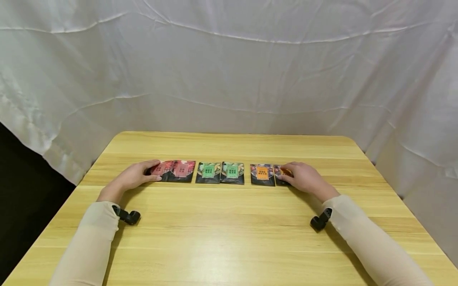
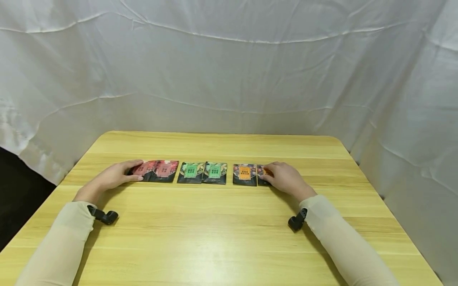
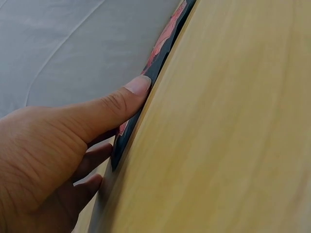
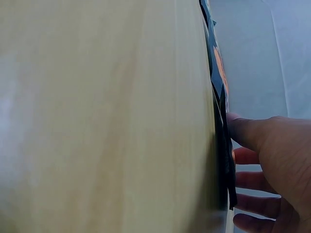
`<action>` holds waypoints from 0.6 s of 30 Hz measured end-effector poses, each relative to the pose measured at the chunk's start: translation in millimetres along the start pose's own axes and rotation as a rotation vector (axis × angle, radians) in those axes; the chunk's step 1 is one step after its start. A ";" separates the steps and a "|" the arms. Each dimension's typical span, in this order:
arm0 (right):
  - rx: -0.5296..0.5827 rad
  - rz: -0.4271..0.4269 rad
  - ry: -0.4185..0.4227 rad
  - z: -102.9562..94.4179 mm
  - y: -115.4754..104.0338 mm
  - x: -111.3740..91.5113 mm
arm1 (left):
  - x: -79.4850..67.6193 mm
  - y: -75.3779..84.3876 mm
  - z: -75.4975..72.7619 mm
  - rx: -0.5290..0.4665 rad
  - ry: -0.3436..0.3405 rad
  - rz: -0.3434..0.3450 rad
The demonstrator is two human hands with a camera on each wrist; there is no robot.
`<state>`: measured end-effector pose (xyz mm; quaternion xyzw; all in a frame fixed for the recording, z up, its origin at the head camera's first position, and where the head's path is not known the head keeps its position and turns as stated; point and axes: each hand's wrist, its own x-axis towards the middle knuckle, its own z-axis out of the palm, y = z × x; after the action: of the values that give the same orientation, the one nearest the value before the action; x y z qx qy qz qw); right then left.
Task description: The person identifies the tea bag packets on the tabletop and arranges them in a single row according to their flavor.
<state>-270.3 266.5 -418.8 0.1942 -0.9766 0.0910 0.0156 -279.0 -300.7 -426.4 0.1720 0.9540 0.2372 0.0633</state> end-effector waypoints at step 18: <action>-0.022 -0.021 0.064 -16.1 3.8 1.3 | -1.7 5.1 -11.9 -0.019 0.001 -0.009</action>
<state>-273.1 272.4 -403.5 0.2015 -0.9744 0.0860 0.0499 -278.3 -302.2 -413.5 0.1670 0.9525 0.2460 0.0653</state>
